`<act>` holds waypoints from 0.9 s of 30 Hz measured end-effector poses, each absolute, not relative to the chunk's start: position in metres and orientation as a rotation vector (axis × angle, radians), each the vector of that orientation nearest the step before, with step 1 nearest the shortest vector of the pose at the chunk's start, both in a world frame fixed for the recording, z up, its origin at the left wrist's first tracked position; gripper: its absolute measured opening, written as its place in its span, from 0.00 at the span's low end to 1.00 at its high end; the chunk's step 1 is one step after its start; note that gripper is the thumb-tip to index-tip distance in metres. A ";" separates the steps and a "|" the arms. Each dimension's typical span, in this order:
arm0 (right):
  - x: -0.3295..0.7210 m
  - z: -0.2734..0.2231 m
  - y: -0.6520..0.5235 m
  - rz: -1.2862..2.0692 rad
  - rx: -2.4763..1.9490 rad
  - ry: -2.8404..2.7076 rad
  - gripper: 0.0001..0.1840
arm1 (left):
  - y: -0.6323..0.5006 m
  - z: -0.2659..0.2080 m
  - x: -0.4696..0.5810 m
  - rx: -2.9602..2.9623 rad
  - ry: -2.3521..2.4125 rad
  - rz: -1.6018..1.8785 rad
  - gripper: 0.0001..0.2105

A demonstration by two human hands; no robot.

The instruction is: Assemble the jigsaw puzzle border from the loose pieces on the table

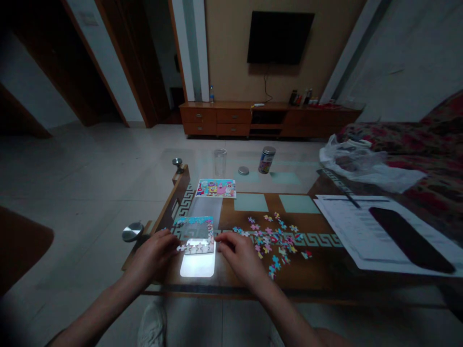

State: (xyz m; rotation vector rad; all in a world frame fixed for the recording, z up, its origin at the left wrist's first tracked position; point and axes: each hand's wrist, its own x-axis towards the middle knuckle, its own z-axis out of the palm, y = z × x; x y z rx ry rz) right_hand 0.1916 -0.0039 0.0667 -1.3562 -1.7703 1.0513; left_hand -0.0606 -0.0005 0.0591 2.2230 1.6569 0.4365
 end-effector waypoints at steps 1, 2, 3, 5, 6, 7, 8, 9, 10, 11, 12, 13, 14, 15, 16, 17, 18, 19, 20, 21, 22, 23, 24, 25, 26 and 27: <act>0.191 0.067 -0.005 1.049 -1.363 -1.773 0.09 | 0.000 0.060 -0.062 2.225 1.647 0.453 0.07; 0.190 0.068 -0.006 1.041 -1.369 -1.782 0.09 | 0.001 0.061 -0.062 2.223 1.630 0.476 0.07; 0.189 0.068 -0.008 1.025 -1.375 -1.788 0.10 | 0.002 0.062 -0.061 2.219 1.611 0.506 0.07; 0.187 0.069 -0.011 0.990 -1.392 -1.799 0.11 | 0.003 0.061 -0.055 2.223 1.575 0.564 0.07; 0.187 0.070 -0.013 0.971 -1.398 -1.808 0.12 | 0.003 0.060 -0.049 2.229 1.556 0.576 0.07; 0.187 0.070 -0.015 0.950 -1.405 -1.822 0.12 | 0.003 0.059 -0.042 2.240 1.536 0.572 0.07; 0.188 0.071 -0.017 0.930 -1.409 -1.839 0.13 | 0.001 0.058 -0.032 2.254 1.514 0.551 0.07; 0.189 0.072 -0.019 0.910 -1.410 -1.858 0.13 | -0.001 0.058 -0.022 2.269 1.494 0.518 0.07; 0.191 0.072 -0.021 0.890 -1.413 -1.877 0.14 | -0.003 0.057 -0.011 2.285 1.475 0.482 0.08; 0.195 0.073 -0.023 0.867 -1.420 -1.890 0.14 | -0.006 0.057 0.001 2.301 1.458 0.447 0.08; 0.200 0.075 -0.023 0.841 -1.434 -1.897 0.13 | -0.009 0.057 0.011 2.318 1.447 0.426 0.10; 0.206 0.076 -0.023 0.810 -1.457 -1.896 0.13 | -0.012 0.058 0.021 2.337 1.435 0.408 0.11; 0.215 0.077 -0.022 0.773 -1.487 -1.884 0.12 | -0.014 0.058 0.030 2.355 1.418 0.386 0.11; 0.225 0.079 -0.019 0.732 -1.524 -1.860 0.12 | -0.016 0.059 0.037 2.369 1.406 0.357 0.11; 0.237 0.080 -0.016 0.685 -1.564 -1.828 0.12 | -0.018 0.059 0.044 2.382 1.393 0.325 0.11; 0.250 0.081 -0.013 0.633 -1.600 -1.791 0.12 | -0.018 0.059 0.049 2.390 1.381 0.290 0.10; 0.263 0.082 -0.010 0.578 -1.639 -1.746 0.12 | -0.019 0.058 0.053 2.394 1.369 0.259 0.10; 0.276 0.083 -0.007 0.516 -1.690 -1.701 0.12 | -0.018 0.057 0.056 2.397 1.354 0.237 0.11; 0.289 0.084 -0.004 0.466 -1.735 -1.656 0.11 | -0.018 0.056 0.059 2.396 1.344 0.221 0.11; 0.300 0.084 -0.003 0.432 -1.764 -1.620 0.11 | -0.017 0.055 0.062 2.393 1.338 0.204 0.11; 0.311 0.084 -0.001 0.396 -1.790 -1.579 0.11 | -0.016 0.055 0.064 2.392 1.330 0.187 0.11; 0.320 0.084 -0.001 0.367 -1.811 -1.544 0.11 | -0.016 0.054 0.066 2.392 1.326 0.173 0.11; 0.328 0.083 0.000 0.343 -1.830 -1.511 0.12 | -0.015 0.053 0.068 2.392 1.321 0.168 0.11; 0.335 0.083 0.000 0.324 -1.849 -1.481 0.12 | -0.015 0.053 0.069 2.392 1.315 0.172 0.11; 0.341 0.082 -0.001 0.310 -1.869 -1.456 0.12 | -0.015 0.052 0.070 2.391 1.308 0.181 0.11; 0.346 0.081 -0.001 0.296 -1.890 -1.436 0.13 | -0.015 0.051 0.070 2.390 1.301 0.188 0.12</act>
